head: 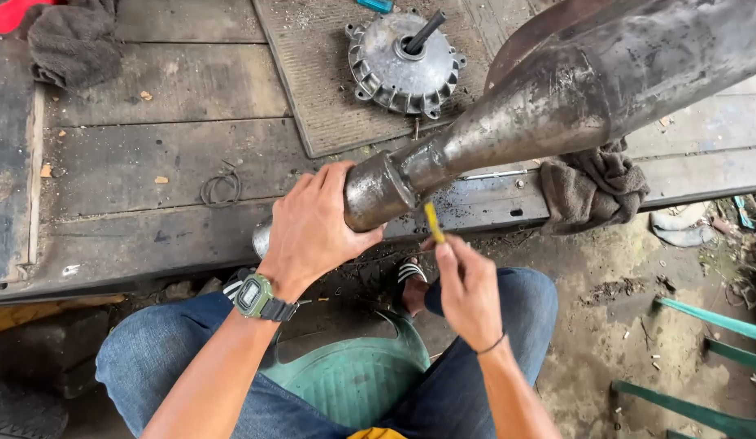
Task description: The person sits on a low stool and uses a yellow brush to scrub the surface of a large, curved metal pipe. They rotate the pipe to clean different sections, focusing on the joints and the curved body of the exhaust component.
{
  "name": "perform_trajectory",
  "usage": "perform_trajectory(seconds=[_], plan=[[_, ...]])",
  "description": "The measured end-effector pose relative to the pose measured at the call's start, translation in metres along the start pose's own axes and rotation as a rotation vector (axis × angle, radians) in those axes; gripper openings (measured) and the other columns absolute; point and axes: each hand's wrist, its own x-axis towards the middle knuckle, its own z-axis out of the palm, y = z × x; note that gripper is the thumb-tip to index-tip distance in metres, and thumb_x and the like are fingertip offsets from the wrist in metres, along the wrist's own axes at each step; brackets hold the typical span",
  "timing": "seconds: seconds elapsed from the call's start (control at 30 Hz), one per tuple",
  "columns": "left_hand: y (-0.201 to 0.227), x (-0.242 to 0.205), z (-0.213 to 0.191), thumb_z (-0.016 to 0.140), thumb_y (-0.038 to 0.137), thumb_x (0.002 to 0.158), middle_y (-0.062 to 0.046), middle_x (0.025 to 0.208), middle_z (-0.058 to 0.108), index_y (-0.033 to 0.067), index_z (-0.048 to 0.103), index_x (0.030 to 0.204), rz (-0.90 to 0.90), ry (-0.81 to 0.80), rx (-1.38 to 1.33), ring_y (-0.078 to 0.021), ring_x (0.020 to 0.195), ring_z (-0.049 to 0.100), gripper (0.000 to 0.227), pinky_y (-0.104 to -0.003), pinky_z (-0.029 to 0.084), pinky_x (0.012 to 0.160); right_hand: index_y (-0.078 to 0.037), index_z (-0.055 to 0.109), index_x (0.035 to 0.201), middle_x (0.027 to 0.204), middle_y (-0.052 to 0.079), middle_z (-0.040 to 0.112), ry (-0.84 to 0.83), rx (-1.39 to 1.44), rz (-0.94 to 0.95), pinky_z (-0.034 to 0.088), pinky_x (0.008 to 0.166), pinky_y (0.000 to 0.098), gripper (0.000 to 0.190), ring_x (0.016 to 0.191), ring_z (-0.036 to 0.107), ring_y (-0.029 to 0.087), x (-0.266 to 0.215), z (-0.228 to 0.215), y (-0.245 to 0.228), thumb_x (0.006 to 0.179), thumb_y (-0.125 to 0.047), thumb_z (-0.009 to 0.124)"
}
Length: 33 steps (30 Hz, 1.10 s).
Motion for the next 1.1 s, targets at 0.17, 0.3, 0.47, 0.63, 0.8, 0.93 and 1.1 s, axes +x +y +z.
perform_trajectory(seconds=[0.17,0.3,0.47,0.63,0.8,0.93,1.1], plan=[[-0.002,0.000,0.002,0.081,0.066,0.068,-0.012,0.110,0.071,0.0102,0.059,0.131,-0.004,-0.020,0.030,-0.0338,0.104,0.070,0.087,-0.051,0.060,0.076,-0.011,0.073,0.104,0.048,0.001,0.046,-0.008,0.041,-0.139,0.041,0.050,0.0287,0.035,0.044,0.042,0.013,0.009,0.013,0.010,0.106,-0.016,0.038],[0.001,-0.003,0.000,0.082,0.065,0.069,-0.015,0.111,0.071,0.0081,0.059,0.130,0.005,-0.018,0.015,-0.0359,0.104,0.069,0.087,-0.052,0.060,0.077,-0.010,0.075,0.103,0.045,0.005,0.048,-0.066,-0.041,-0.142,0.041,0.049,0.0325,0.030,0.045,0.040,0.014,0.001,-0.008,0.001,0.102,-0.011,0.045],[0.001,-0.001,-0.002,0.080,0.066,0.070,-0.014,0.110,0.071,0.0091,0.059,0.131,0.006,-0.034,0.019,-0.0348,0.104,0.070,0.086,-0.051,0.060,0.078,-0.013,0.075,0.101,0.043,0.004,0.049,-0.057,-0.069,-0.166,0.039,0.047,0.0294,0.033,0.040,0.040,0.015,0.014,-0.014,0.001,0.105,-0.015,0.042],[-0.003,-0.001,0.002,0.079,0.067,0.071,-0.014,0.110,0.071,0.0089,0.059,0.130,-0.007,-0.014,0.017,-0.0353,0.103,0.070,0.085,-0.051,0.060,0.077,-0.009,0.078,0.106,0.042,0.007,0.057,-0.147,-0.281,-0.059,0.040,0.047,0.0323,0.028,0.037,0.041,0.017,-0.002,-0.036,-0.017,0.103,-0.015,0.050],[-0.002,-0.001,0.005,0.078,0.059,0.074,-0.010,0.129,0.066,0.0085,0.051,0.137,0.012,-0.056,0.063,-0.0346,0.103,0.063,0.085,-0.054,0.056,0.073,-0.008,0.037,0.143,0.066,0.007,0.047,-0.209,-0.227,-0.106,0.039,0.059,0.0394,0.038,0.055,0.038,0.021,-0.006,-0.034,-0.078,0.106,-0.015,0.039],[-0.004,-0.001,0.009,0.079,0.061,0.073,-0.013,0.124,0.066,0.0071,0.051,0.136,0.015,-0.044,0.075,-0.0345,0.101,0.064,0.087,-0.055,0.059,0.070,-0.002,0.049,0.135,0.120,0.015,0.065,-0.094,-0.395,-0.368,0.051,0.092,0.0432,0.033,0.108,0.065,0.032,0.005,-0.026,-0.083,0.103,-0.010,0.045],[-0.004,-0.002,0.012,0.087,0.054,0.067,-0.010,0.122,0.067,0.0063,0.054,0.134,0.067,0.017,0.088,-0.0350,0.102,0.064,0.088,-0.054,0.058,0.070,-0.002,0.058,0.117,0.068,0.013,0.067,-0.071,-0.510,-0.246,0.039,0.052,0.0489,0.018,0.050,0.057,0.034,0.034,-0.016,-0.106,0.104,-0.008,0.047]])
